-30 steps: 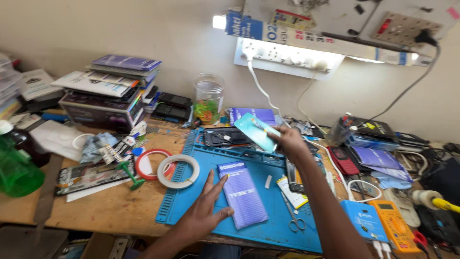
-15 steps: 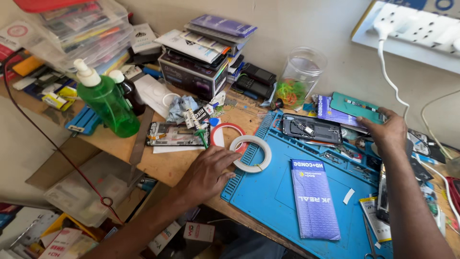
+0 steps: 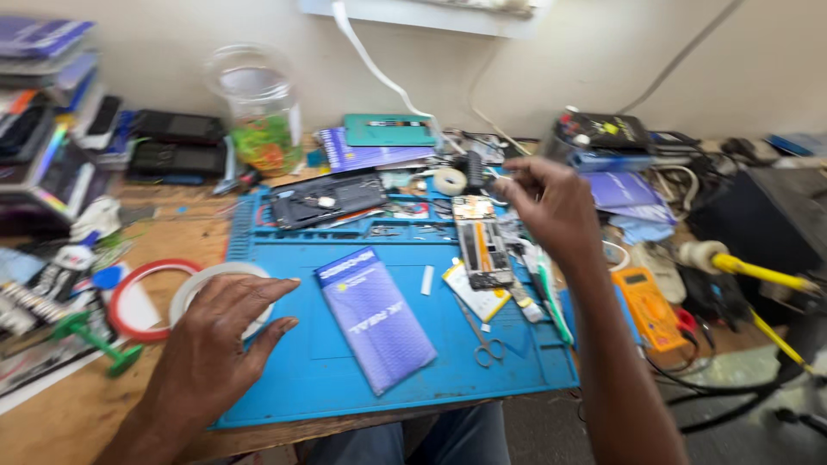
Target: The person applies adhesive tape to the edges of a teal smartphone back panel, then switches to a silver feature phone and applies red adhesive tape along its perimeter. The person uses scissors to trim the tape and continues applying tape to the feature phone's edges.
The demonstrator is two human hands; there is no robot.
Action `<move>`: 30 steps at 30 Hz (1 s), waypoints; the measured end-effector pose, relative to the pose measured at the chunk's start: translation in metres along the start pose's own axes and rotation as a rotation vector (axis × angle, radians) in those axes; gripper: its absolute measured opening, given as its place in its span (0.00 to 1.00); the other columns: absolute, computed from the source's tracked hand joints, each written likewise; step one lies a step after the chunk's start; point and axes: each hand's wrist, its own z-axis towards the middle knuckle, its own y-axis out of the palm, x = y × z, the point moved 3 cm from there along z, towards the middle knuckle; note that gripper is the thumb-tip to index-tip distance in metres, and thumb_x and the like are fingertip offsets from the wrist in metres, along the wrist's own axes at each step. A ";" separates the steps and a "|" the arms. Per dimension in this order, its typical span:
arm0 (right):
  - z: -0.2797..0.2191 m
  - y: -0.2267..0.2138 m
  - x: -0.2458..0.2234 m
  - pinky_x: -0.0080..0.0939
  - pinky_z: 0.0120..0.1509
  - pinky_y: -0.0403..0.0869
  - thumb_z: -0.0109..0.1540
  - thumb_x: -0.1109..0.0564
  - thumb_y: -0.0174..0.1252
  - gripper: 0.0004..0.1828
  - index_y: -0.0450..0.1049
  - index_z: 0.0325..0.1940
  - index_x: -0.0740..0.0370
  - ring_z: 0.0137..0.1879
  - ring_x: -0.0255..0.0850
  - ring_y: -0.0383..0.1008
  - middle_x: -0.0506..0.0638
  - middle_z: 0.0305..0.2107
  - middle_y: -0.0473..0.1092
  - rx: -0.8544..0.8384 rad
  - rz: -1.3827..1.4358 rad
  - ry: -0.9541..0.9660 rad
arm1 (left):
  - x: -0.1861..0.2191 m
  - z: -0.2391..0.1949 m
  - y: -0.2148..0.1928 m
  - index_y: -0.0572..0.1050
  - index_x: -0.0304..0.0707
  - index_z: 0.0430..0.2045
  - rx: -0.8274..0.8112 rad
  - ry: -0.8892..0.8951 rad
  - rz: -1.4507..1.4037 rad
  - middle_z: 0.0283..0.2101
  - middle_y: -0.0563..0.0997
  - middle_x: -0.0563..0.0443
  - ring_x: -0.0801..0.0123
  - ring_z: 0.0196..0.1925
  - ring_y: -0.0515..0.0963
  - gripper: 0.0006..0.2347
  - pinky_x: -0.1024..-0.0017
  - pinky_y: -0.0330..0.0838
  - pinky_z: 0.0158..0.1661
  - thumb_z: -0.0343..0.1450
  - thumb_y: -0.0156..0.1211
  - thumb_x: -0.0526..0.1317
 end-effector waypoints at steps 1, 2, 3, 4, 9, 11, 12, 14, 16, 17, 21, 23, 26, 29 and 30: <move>-0.014 0.002 0.001 0.44 0.43 0.78 0.61 0.49 0.66 0.21 0.80 0.54 0.61 0.37 0.39 0.81 0.54 0.34 0.80 -0.040 -0.044 0.027 | 0.008 0.004 0.005 0.79 0.40 0.47 -0.009 -0.007 -0.016 0.45 0.83 0.48 0.54 0.51 0.79 0.18 0.58 0.72 0.52 0.62 0.69 0.39; -0.026 0.006 0.003 0.46 0.43 0.77 0.60 0.48 0.66 0.22 0.80 0.55 0.60 0.36 0.42 0.81 0.54 0.33 0.80 -0.079 -0.087 0.054 | 0.016 0.007 0.012 0.79 0.40 0.47 -0.013 0.016 -0.046 0.45 0.83 0.47 0.54 0.51 0.79 0.18 0.58 0.72 0.52 0.63 0.69 0.39; -0.037 0.013 0.005 0.49 0.45 0.78 0.58 0.44 0.67 0.28 0.77 0.58 0.60 0.39 0.45 0.81 0.56 0.38 0.79 -0.112 -0.178 0.076 | 0.024 0.008 0.018 0.79 0.40 0.47 -0.015 0.033 -0.069 0.46 0.82 0.47 0.54 0.52 0.78 0.18 0.58 0.72 0.52 0.63 0.69 0.40; -0.046 0.025 0.007 0.51 0.47 0.78 0.57 0.40 0.68 0.34 0.74 0.61 0.60 0.42 0.48 0.80 0.58 0.43 0.77 -0.145 -0.269 0.098 | 0.030 0.008 0.023 0.79 0.40 0.48 -0.017 0.050 -0.093 0.46 0.82 0.46 0.54 0.52 0.78 0.18 0.59 0.72 0.52 0.63 0.69 0.40; -0.061 0.065 0.019 0.57 0.55 0.75 0.56 0.32 0.66 0.52 0.57 0.75 0.61 0.56 0.57 0.73 0.65 0.49 0.69 -0.257 -0.536 0.157 | 0.053 -0.011 0.035 0.79 0.41 0.49 -0.060 0.015 -0.183 0.47 0.83 0.48 0.56 0.52 0.79 0.18 0.60 0.73 0.51 0.65 0.68 0.39; -0.058 0.072 0.022 0.56 0.57 0.75 0.57 0.34 0.65 0.52 0.55 0.77 0.59 0.57 0.57 0.73 0.65 0.51 0.69 -0.288 -0.549 0.222 | 0.058 -0.021 0.031 0.79 0.40 0.49 -0.063 -0.008 -0.190 0.48 0.83 0.48 0.55 0.52 0.79 0.18 0.60 0.73 0.51 0.65 0.68 0.39; -0.055 0.071 0.023 0.56 0.58 0.75 0.56 0.36 0.66 0.52 0.55 0.77 0.59 0.57 0.56 0.74 0.64 0.51 0.69 -0.280 -0.540 0.247 | 0.060 -0.027 0.027 0.79 0.40 0.49 -0.065 -0.021 -0.182 0.48 0.83 0.47 0.54 0.53 0.79 0.18 0.59 0.73 0.51 0.64 0.68 0.40; -0.052 0.051 0.024 0.57 0.58 0.75 0.54 0.37 0.67 0.51 0.57 0.74 0.60 0.56 0.56 0.74 0.64 0.51 0.71 -0.196 -0.447 0.222 | 0.059 -0.030 0.022 0.78 0.39 0.49 -0.054 -0.042 -0.170 0.48 0.83 0.46 0.52 0.53 0.78 0.19 0.58 0.72 0.51 0.64 0.69 0.40; -0.055 0.027 0.022 0.55 0.55 0.77 0.53 0.37 0.66 0.47 0.63 0.72 0.59 0.52 0.53 0.78 0.62 0.50 0.74 -0.115 -0.176 0.200 | 0.052 -0.035 0.015 0.78 0.39 0.49 -0.034 -0.077 -0.151 0.48 0.83 0.45 0.52 0.53 0.78 0.19 0.58 0.72 0.52 0.63 0.69 0.40; -0.061 0.020 0.021 0.53 0.53 0.79 0.52 0.37 0.64 0.45 0.66 0.71 0.55 0.48 0.50 0.81 0.60 0.49 0.77 -0.122 0.009 0.229 | 0.048 -0.040 0.011 0.78 0.39 0.50 -0.026 -0.080 -0.143 0.48 0.83 0.44 0.51 0.53 0.78 0.19 0.57 0.71 0.53 0.64 0.68 0.40; -0.096 0.040 -0.002 0.48 0.52 0.78 0.62 0.44 0.52 0.36 0.66 0.69 0.70 0.50 0.51 0.80 0.66 0.47 0.78 -0.459 1.008 0.228 | 0.010 -0.025 0.014 0.72 0.39 0.59 -0.076 -0.110 -0.181 0.54 0.79 0.41 0.48 0.57 0.76 0.22 0.56 0.70 0.55 0.69 0.65 0.40; -0.111 0.065 -0.009 0.49 0.49 0.80 0.63 0.46 0.48 0.34 0.64 0.68 0.69 0.47 0.52 0.81 0.66 0.45 0.78 -0.606 1.306 0.374 | -0.004 -0.004 0.025 0.62 0.37 0.67 -0.147 -0.044 -0.145 0.60 0.74 0.36 0.45 0.62 0.72 0.28 0.54 0.66 0.58 0.71 0.63 0.42; -0.131 0.110 -0.013 0.48 0.50 0.80 0.62 0.48 0.44 0.32 0.65 0.67 0.66 0.47 0.51 0.82 0.62 0.46 0.77 -0.631 1.340 0.634 | -0.020 0.022 0.046 0.50 0.34 0.72 -0.362 -0.081 -0.077 0.61 0.71 0.33 0.45 0.64 0.67 0.30 0.52 0.61 0.62 0.75 0.53 0.44; -0.133 0.137 -0.022 0.46 0.53 0.79 0.66 0.51 0.46 0.29 0.69 0.66 0.72 0.48 0.48 0.80 0.65 0.49 0.76 -0.545 1.204 0.674 | -0.029 0.031 0.061 0.45 0.33 0.73 -0.479 -0.126 -0.022 0.62 0.70 0.35 0.46 0.63 0.67 0.31 0.49 0.59 0.62 0.74 0.48 0.41; -0.131 0.137 -0.027 0.45 0.53 0.79 0.66 0.52 0.47 0.28 0.71 0.65 0.73 0.48 0.47 0.80 0.66 0.49 0.76 -0.552 1.136 0.571 | -0.032 0.032 0.065 0.44 0.33 0.73 -0.500 -0.129 0.002 0.62 0.71 0.35 0.46 0.62 0.67 0.32 0.48 0.58 0.61 0.73 0.47 0.39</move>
